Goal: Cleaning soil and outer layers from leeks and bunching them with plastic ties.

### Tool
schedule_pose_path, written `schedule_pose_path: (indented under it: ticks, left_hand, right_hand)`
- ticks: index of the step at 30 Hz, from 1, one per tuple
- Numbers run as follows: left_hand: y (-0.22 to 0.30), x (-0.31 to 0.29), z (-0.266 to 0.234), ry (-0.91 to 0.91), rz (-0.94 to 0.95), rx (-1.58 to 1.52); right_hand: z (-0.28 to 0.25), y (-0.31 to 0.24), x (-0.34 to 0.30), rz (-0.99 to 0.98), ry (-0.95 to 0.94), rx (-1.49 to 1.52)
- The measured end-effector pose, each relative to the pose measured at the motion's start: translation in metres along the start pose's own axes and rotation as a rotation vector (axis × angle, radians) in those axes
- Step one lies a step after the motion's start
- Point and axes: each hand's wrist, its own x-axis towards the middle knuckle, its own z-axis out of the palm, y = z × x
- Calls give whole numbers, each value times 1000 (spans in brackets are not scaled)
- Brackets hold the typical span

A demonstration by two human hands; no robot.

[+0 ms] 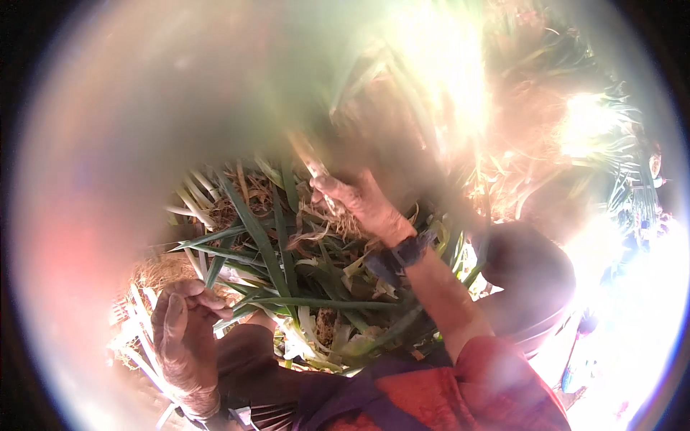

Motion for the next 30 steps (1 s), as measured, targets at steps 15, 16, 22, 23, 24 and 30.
schedule_pose_path:
  ticks: [15,16,22,23,24,30]
  left_hand:
    - [-22,4,-6,-142,126,100]
    - [-26,6,-10,-127,102,125]
    - [-62,-2,28,-222,16,142]
    - [-62,-6,31,-258,-17,55]
    - [-66,-6,31,-258,60,59]
    - [-54,-28,31,-771,13,528]
  right_hand:
    - [42,20,-121,378,-107,52]
    - [44,2,-138,312,-130,-128]
    - [22,-19,-236,-432,3,-890]
    - [27,-19,-245,-437,35,-889]
    - [33,-20,-254,-441,66,-889]
    - [36,-52,-247,-496,207,-1015]
